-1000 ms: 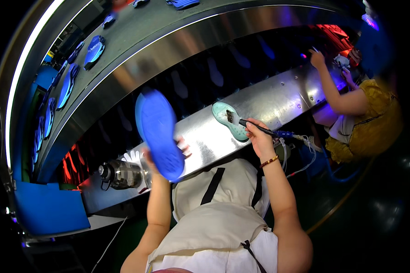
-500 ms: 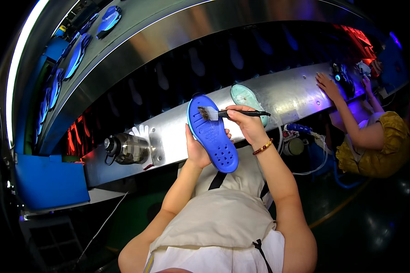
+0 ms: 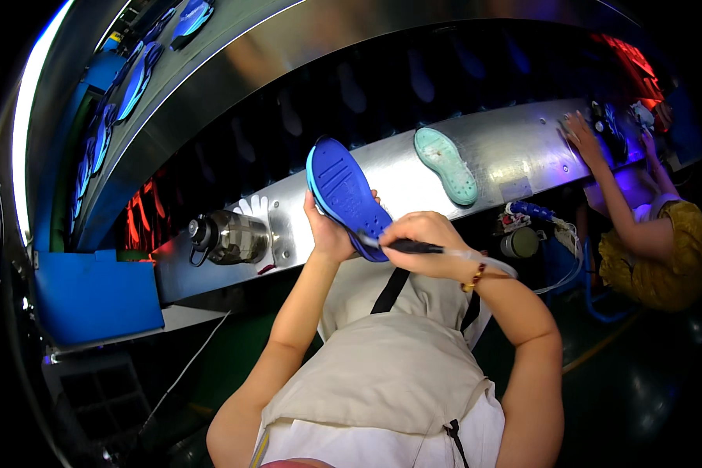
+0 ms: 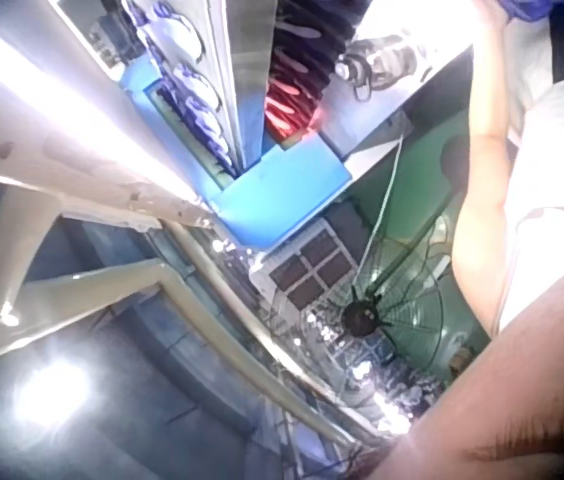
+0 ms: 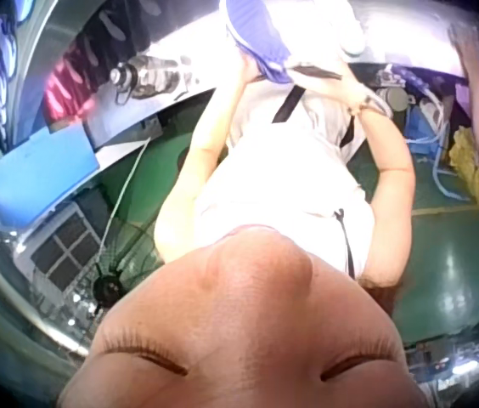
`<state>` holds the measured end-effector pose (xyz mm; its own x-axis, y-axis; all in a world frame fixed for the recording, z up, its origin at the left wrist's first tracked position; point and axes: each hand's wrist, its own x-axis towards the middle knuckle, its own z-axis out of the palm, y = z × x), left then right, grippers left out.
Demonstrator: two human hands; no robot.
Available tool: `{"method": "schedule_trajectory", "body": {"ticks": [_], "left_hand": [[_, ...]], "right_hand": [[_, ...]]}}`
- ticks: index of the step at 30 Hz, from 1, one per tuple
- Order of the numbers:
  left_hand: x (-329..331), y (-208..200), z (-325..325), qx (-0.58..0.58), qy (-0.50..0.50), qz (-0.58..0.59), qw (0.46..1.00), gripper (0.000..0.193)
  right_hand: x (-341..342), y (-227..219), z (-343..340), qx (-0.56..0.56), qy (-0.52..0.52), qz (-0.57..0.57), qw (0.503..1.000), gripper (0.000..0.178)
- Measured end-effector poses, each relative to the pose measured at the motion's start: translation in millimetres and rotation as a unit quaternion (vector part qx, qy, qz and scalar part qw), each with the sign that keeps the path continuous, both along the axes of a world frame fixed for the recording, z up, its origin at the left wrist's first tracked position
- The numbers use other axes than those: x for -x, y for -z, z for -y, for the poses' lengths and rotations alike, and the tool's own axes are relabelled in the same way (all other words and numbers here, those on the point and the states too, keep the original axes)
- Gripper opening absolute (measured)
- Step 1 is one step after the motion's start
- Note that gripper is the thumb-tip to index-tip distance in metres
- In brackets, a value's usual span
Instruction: The person picks up blue shoe soles from a conveyor belt and wipes the interior surface with a handheld cleaning tool before placing them back on the belt.
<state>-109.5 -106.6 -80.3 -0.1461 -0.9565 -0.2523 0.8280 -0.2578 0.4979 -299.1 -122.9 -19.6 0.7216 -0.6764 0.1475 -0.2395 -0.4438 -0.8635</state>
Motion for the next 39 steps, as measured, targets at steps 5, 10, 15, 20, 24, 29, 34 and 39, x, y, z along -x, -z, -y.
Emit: {"method": "schedule_trajectory", "body": {"ticks": [5, 10, 15, 20, 24, 29, 34, 39], "left_hand": [[10.0, -28.6, -13.8, 0.035, 0.06, -0.081, 0.994, 0.088], [31.3, -48.4, -14.2, -0.064, 0.0, -0.131, 0.989, 0.083], [20.5, -41.7, -16.8, 0.016, 0.026, -0.058, 0.998, 0.082], [25.4, -54.1, -11.7, -0.071, -0.073, -0.1, 0.99, 0.085], [15.8, -47.6, -8.5, 0.046, -0.007, -0.006, 0.999, 0.09], [10.7, -47.4, -0.7, 0.12, -0.069, 0.001, 0.99, 0.094], [4.6, -58.0, 2.0, 0.101, -0.114, -0.014, 0.988, 0.096], [-4.8, -66.7, 4.9, 0.14, -0.123, -0.023, 0.982, 0.096]], "right_hand": [[7.9, -23.1, 15.7, -0.246, 0.055, 0.145, 0.957, 0.015], [-9.1, -33.5, 22.6, -0.112, 0.067, 0.122, 0.984, 0.018], [4.2, -35.1, 25.9, -0.263, -0.063, 0.247, 0.931, 0.018], [-3.0, -28.1, 24.7, -0.121, -0.032, 0.129, 0.984, 0.018], [6.1, -30.7, 23.9, -0.242, -0.094, 0.211, 0.942, 0.018], [1.0, -25.6, 17.5, -0.073, -0.086, 0.137, 0.984, 0.019], [8.9, -38.3, 14.6, -0.147, -0.039, 0.163, 0.975, 0.017], [11.6, -29.2, 11.3, -0.075, -0.146, 0.148, 0.975, 0.02]]}}
